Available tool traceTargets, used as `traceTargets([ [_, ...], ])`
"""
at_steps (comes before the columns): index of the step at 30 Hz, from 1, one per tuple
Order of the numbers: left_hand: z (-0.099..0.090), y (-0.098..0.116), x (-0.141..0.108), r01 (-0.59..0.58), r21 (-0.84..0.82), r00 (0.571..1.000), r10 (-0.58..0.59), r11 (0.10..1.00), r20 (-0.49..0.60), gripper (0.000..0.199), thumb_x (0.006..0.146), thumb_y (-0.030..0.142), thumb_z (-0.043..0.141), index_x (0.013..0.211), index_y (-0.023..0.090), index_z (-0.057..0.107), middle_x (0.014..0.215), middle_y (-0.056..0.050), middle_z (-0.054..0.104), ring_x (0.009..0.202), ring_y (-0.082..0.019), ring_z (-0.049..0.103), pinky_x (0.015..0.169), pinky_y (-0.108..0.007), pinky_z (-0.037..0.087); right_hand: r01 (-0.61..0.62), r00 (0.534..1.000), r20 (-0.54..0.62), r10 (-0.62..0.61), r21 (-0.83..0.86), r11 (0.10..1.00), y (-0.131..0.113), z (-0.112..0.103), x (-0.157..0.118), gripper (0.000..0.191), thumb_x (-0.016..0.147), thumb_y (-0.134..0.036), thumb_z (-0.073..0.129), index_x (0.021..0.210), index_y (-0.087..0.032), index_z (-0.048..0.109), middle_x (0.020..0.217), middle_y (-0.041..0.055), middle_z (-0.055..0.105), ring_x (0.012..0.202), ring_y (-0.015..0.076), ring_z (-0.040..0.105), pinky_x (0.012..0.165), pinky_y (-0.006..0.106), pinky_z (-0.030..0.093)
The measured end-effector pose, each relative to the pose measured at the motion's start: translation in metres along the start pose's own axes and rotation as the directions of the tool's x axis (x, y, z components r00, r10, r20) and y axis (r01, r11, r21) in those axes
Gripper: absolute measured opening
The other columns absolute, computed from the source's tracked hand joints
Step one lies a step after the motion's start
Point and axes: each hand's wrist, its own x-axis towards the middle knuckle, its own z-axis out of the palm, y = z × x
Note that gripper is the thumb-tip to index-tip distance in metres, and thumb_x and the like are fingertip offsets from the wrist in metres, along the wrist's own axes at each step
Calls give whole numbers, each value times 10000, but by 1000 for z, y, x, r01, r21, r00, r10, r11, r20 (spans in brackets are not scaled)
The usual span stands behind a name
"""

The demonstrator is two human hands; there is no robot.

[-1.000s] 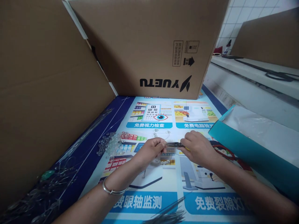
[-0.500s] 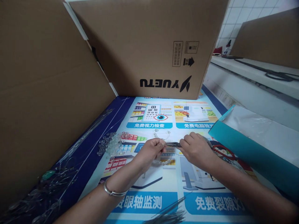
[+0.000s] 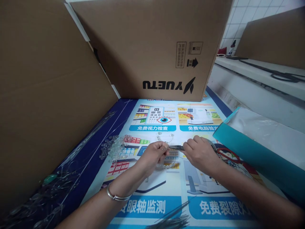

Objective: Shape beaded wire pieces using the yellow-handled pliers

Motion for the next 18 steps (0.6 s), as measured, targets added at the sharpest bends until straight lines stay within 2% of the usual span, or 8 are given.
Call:
traceTargets([
  [5, -2, 0, 0, -15, 41, 1000, 15, 999, -3, 248, 769, 366, 551, 679, 143, 489, 613, 17, 522, 413, -33, 283, 414, -199, 156, 4, 1000, -2, -4, 4, 1000, 0, -2, 0, 148, 867, -245, 425, 791, -176, 532, 759, 54, 522, 740, 196, 391, 632, 329, 212],
  [13, -8, 5, 3, -53, 129, 995, 42, 990, 87, 246, 790, 368, 523, 683, 148, 497, 597, 20, 511, 435, -41, 302, 449, -199, 192, -14, 999, -35, 15, 45, 999, 3, -3, 0, 208, 867, -332, 427, 784, -175, 536, 765, 60, 517, 752, 199, 404, 640, 329, 231],
  [18, -8, 7, 2, -58, 168, 994, 42, 984, 99, 244, 787, 364, 521, 681, 146, 491, 587, 22, 508, 430, -42, 288, 446, -201, 182, -3, 1000, -16, 4, 53, 999, 4, -3, 0, 198, 875, -302, 407, 786, -178, 532, 764, 54, 514, 754, 197, 406, 643, 331, 235],
])
